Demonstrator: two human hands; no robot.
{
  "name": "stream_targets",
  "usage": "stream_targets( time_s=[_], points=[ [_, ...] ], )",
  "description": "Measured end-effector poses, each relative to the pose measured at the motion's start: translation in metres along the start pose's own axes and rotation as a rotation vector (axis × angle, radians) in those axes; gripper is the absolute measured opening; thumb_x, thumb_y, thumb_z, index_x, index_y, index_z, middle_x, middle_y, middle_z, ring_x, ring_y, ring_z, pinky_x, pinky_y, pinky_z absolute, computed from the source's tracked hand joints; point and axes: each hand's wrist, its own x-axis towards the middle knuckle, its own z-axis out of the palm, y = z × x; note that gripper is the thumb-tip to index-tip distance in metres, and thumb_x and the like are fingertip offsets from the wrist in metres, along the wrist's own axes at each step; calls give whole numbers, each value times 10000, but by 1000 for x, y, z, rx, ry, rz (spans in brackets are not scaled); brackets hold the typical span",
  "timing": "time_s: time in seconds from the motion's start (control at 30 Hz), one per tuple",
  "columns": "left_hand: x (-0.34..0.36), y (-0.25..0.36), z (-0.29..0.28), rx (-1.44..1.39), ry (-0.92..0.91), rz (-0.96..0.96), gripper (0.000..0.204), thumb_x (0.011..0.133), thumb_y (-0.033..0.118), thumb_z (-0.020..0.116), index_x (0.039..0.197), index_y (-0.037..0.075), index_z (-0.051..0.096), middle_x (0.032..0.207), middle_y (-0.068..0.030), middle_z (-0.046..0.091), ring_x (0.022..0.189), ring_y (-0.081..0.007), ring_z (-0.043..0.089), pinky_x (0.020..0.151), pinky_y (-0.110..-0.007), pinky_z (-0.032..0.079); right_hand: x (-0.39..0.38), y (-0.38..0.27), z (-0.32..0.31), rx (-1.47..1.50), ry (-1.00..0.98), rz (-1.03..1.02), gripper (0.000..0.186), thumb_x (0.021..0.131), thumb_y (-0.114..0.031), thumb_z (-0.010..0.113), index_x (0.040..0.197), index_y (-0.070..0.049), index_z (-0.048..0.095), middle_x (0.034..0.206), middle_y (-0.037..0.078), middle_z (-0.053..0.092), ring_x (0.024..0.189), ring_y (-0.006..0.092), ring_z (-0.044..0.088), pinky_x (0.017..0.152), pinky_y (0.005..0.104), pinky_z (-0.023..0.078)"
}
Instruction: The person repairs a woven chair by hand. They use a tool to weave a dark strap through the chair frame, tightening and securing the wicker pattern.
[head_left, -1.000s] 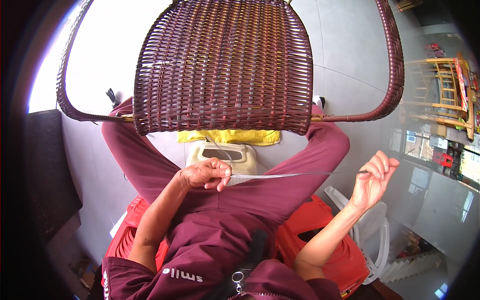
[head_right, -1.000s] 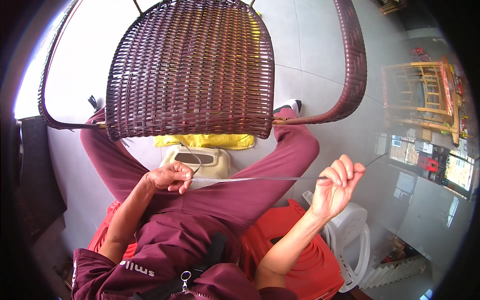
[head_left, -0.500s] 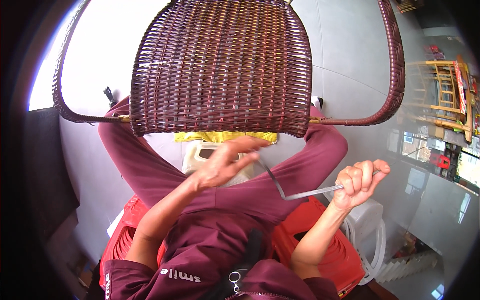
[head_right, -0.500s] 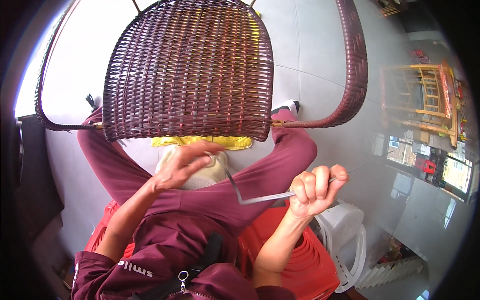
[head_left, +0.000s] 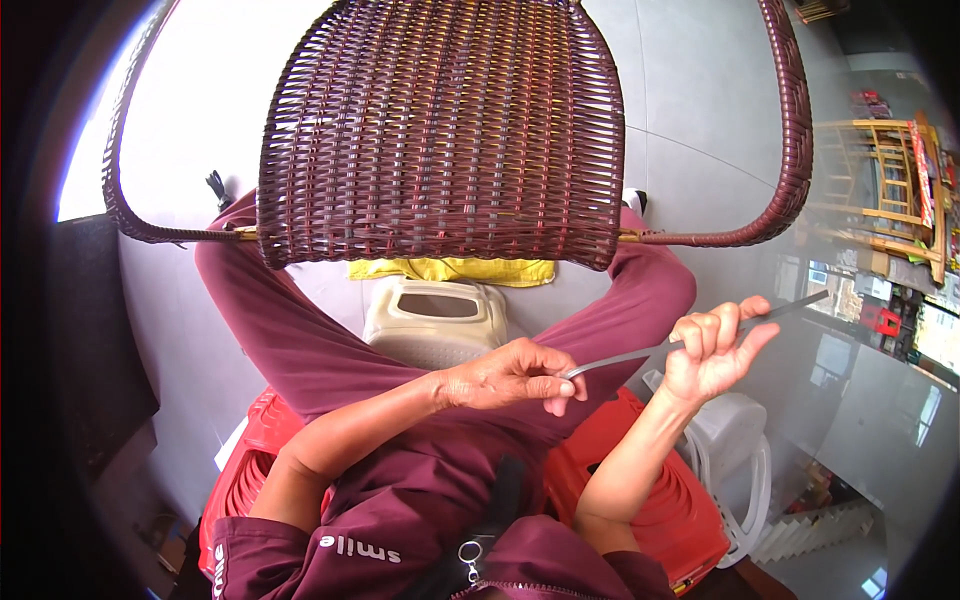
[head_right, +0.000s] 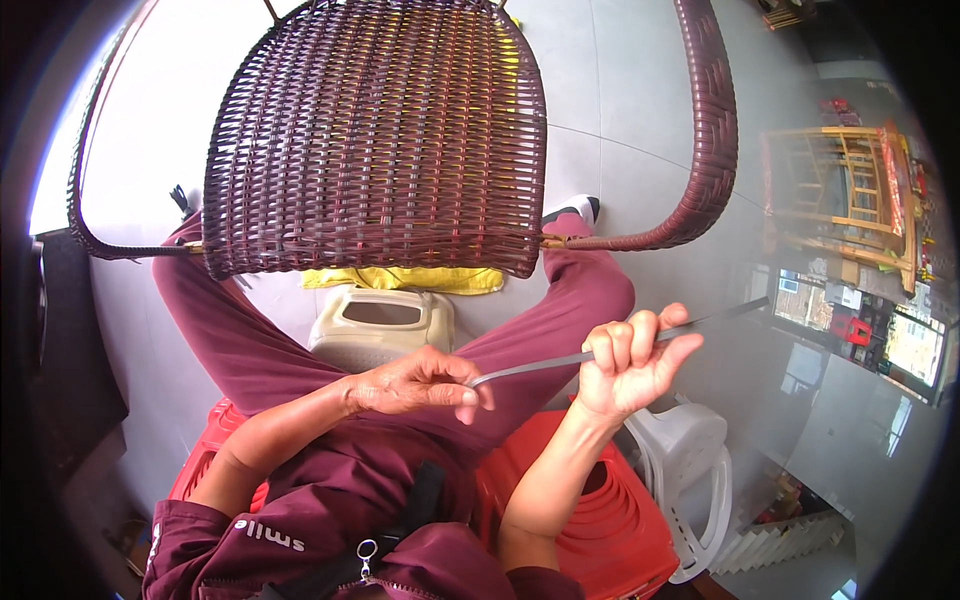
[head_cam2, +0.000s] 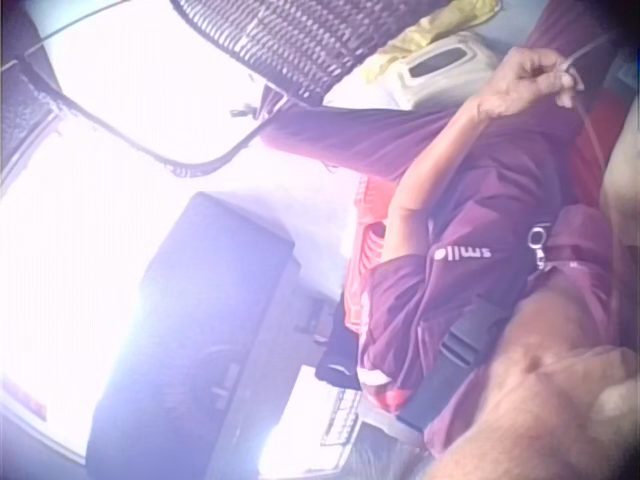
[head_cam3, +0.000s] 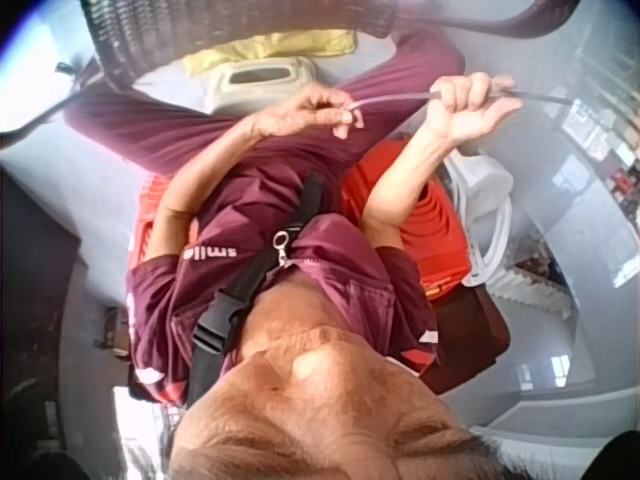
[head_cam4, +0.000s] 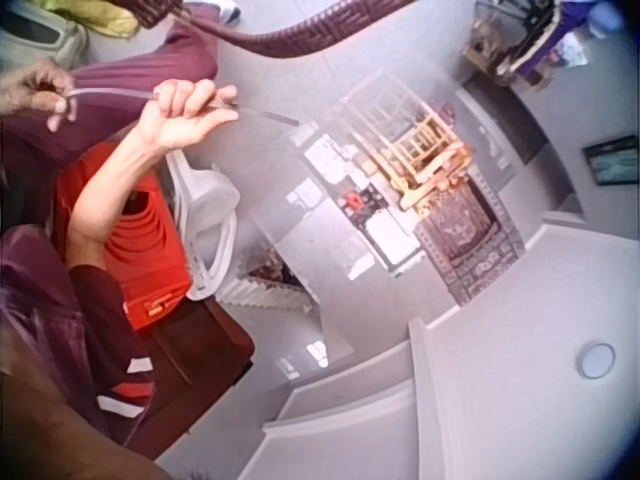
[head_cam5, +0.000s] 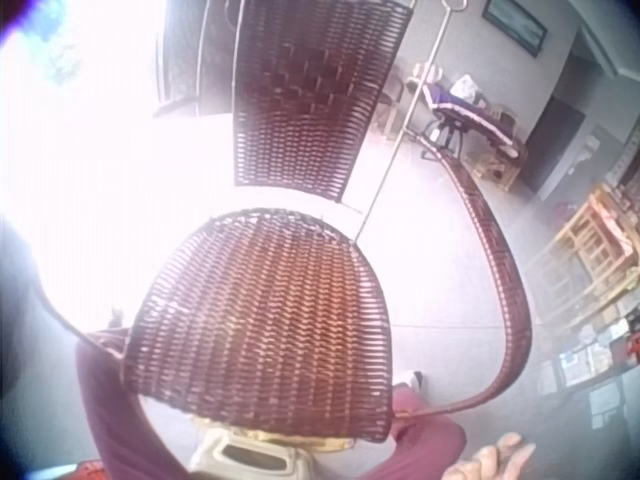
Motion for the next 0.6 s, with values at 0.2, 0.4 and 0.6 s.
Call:
stream_targets(
  time_s=[0.2,0.4,0.6],
  points=[
    [-4,-3,-3,57,85,-26,231,891,173,517,968,-26,605,756,-60,626,636,-85,550,658,-243,455,4,13,10,-199,386,-115,400,941,-370,342,1158,-73,500,561,-16,263,440,73,209,386,209,242],
    [-6,-27,-8,110,128,-166,249,893,168,519,1017,-33,597,773,-70,637,633,-97,585,639,-236,477,2,5,11,-316,378,-43,450,935,-405,328,1235,-88,440,565,-22,256,441,68,217,366,180,237],
    [-14,-37,-5,120,139,-121,249,908,157,486,1035,-31,589,784,-63,638,687,-94,595,683,-230,474,-1,6,18,-428,362,29,463,939,-414,312,1215,-66,444,556,-24,229,424,54,180,355,182,198]
  ],
)
